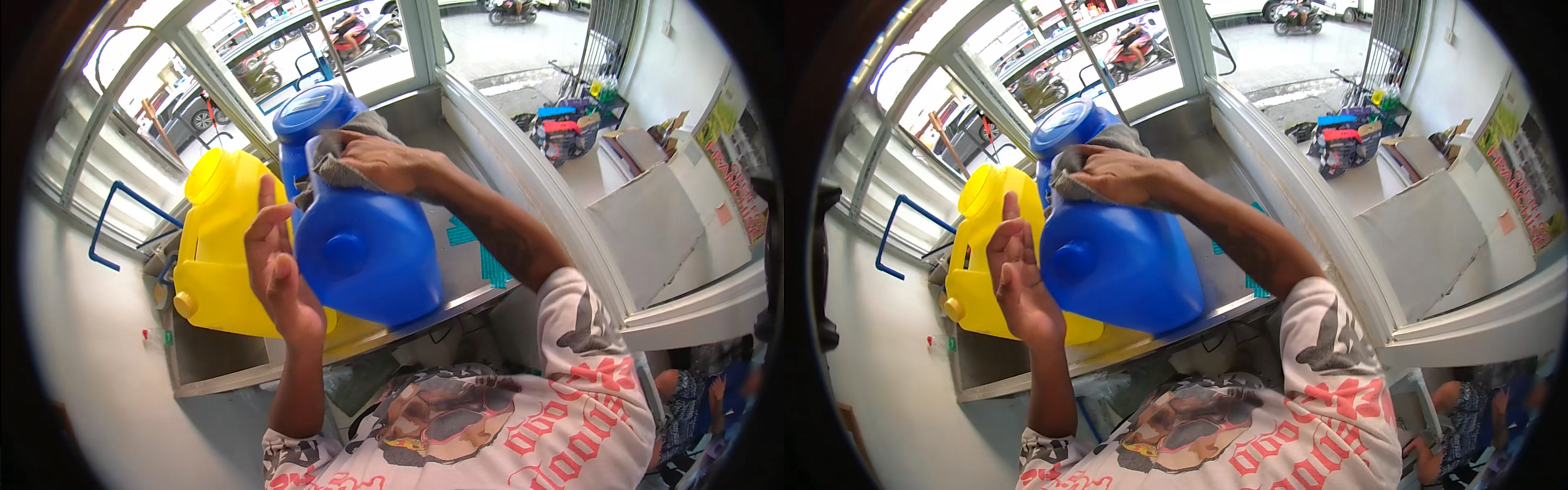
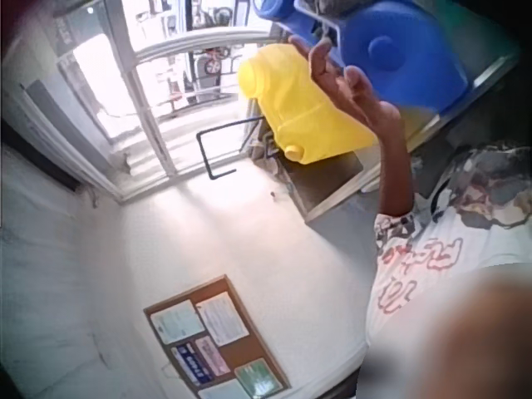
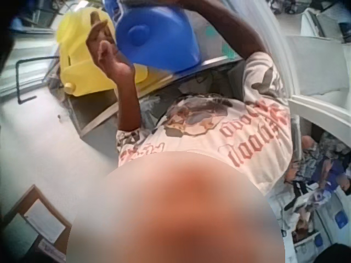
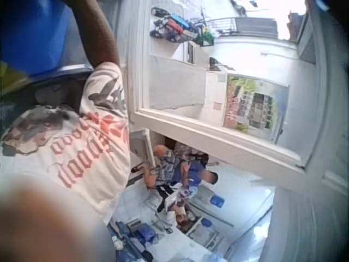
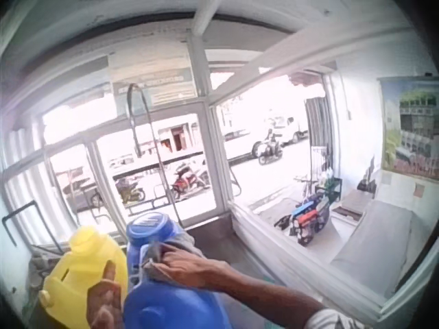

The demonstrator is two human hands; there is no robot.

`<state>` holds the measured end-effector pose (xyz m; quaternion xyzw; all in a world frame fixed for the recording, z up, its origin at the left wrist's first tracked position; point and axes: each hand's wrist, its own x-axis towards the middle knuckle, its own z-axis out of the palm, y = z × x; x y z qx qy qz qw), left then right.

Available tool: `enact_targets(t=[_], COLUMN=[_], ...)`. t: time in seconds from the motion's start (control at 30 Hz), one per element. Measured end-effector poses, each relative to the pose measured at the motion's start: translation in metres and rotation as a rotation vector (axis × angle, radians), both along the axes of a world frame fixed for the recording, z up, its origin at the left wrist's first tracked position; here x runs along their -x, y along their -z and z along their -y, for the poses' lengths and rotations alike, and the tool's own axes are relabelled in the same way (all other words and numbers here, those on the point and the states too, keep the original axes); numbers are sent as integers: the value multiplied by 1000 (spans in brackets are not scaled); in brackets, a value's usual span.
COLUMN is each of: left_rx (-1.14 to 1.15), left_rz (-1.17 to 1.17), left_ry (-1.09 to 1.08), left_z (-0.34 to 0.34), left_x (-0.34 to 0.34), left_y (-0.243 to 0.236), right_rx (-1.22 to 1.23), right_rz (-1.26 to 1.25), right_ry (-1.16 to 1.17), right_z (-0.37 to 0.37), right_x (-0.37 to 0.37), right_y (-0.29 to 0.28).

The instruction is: The person pours water from a blue container into a sink, then wipes the container with a cloth. They use a hot air gun to heat and attach a green plastic piece to the container's spout area, pressing it into place.

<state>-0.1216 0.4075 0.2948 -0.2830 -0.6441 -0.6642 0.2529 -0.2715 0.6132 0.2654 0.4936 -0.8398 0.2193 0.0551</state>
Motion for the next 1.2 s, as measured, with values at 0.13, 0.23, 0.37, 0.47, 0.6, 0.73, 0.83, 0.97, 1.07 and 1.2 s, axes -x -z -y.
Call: enact_targets(t=[0.13,0.23,0.37,0.47,0.6,0.73,0.83,0.97,1.07,1.2], left_rx=[-206,-82,-207,-358,-454,-525,-586,-610,-511,-375], left_rz=[13,5,128,165,219,221,352,499,551,674], left_ry=[72,-136,-63,121,244,350,328,190,122,102], left_z=[21,31,21,28,42,55,64,71,97,125], left_x=[-3,-14,-22,-18,-12,-19,-34,-49,-69,-91], left_y=[24,49,84,97,105,114,124,139,154,183], right_rx=[753,1077,595,471,747,413,246,175,601,496], right_rz=[328,351,-238,-497,-624,-758,-735,-794,-1024,-803], right_ry=[17,299,743,914,1098,863,864,931,926,985], right_z=[1,14,70,89,114,147,147,127,109,113], right_x=[-54,-135,-208,-200,-186,-206,-205,-187,-185,-195], right_y=[20,65,124,127,99,76,77,99,123,173])
